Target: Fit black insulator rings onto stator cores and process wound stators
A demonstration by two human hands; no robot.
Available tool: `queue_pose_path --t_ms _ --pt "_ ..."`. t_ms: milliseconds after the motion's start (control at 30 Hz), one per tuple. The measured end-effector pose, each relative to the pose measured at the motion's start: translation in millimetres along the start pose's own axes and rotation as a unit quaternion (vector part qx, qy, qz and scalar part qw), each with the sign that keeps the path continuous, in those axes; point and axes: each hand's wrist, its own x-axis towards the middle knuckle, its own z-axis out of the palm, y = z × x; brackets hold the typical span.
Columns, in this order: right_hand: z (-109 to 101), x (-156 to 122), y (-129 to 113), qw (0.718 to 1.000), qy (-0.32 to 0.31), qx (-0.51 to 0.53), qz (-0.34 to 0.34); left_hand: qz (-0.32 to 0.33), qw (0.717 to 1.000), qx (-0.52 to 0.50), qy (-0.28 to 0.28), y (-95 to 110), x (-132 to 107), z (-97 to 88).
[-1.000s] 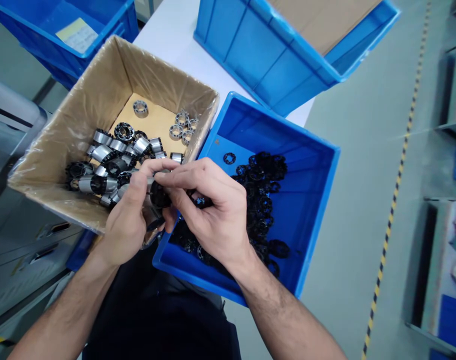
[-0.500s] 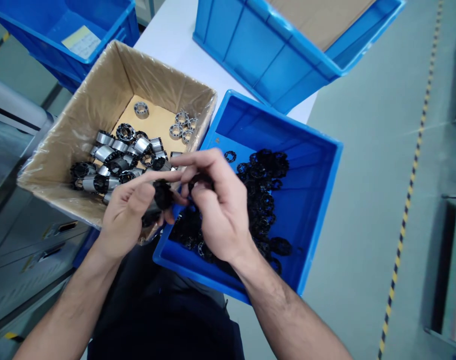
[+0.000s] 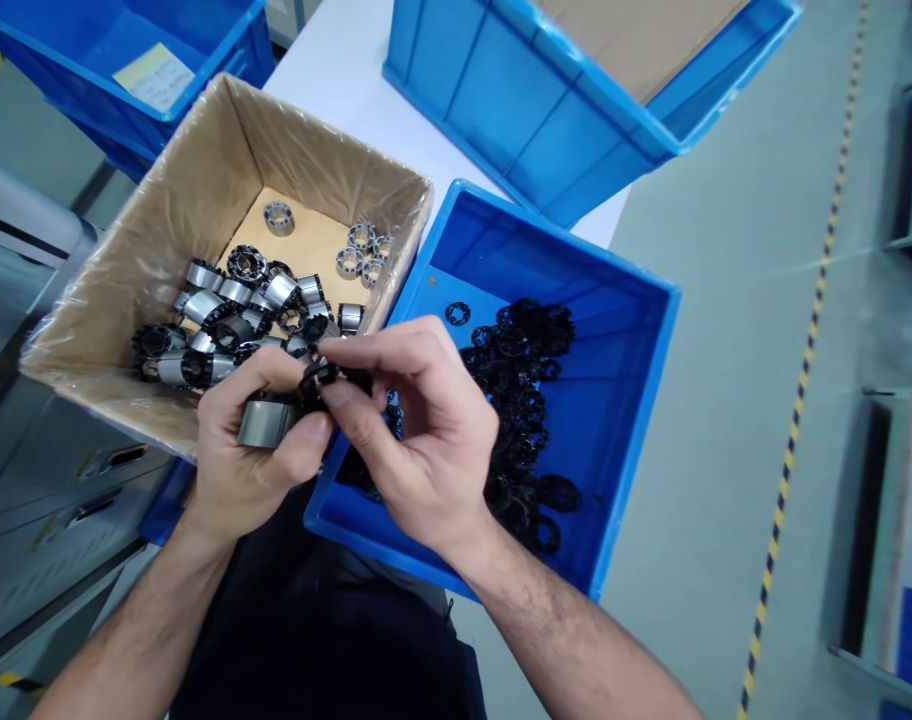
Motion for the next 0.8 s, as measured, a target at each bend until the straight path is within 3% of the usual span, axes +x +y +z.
queue_pose_path --t_ms 67,133,200,400,800 --pt "-0.2 1.6 -2.0 0.999 0.026 0.011 0.033 -0.043 0.995 -0.085 0.008 1.8 2.1 -1.2" --pt "-0.3 2.5 -3.4 0.997 0.017 0.03 0.067 -0.101 0.98 -0.168 0.017 2.2 5.3 -2.6" --pt "-0.8 2.6 -3.3 0.995 -0.002 0.034 0.089 -0.142 0.972 -0.188 0.007 0.5 7.7 -3.1" --pt "0.0 1.4 -0.4 0.995 -0.018 0.023 0.096 -0.143 0.982 -0.124 -0.024 -6.0 5.2 1.0" --pt "-1.0 2.1 5.6 0.997 -0.039 0.021 0.067 -0.162 0.975 -0.14 -0.066 -2.6 6.1 -1.7"
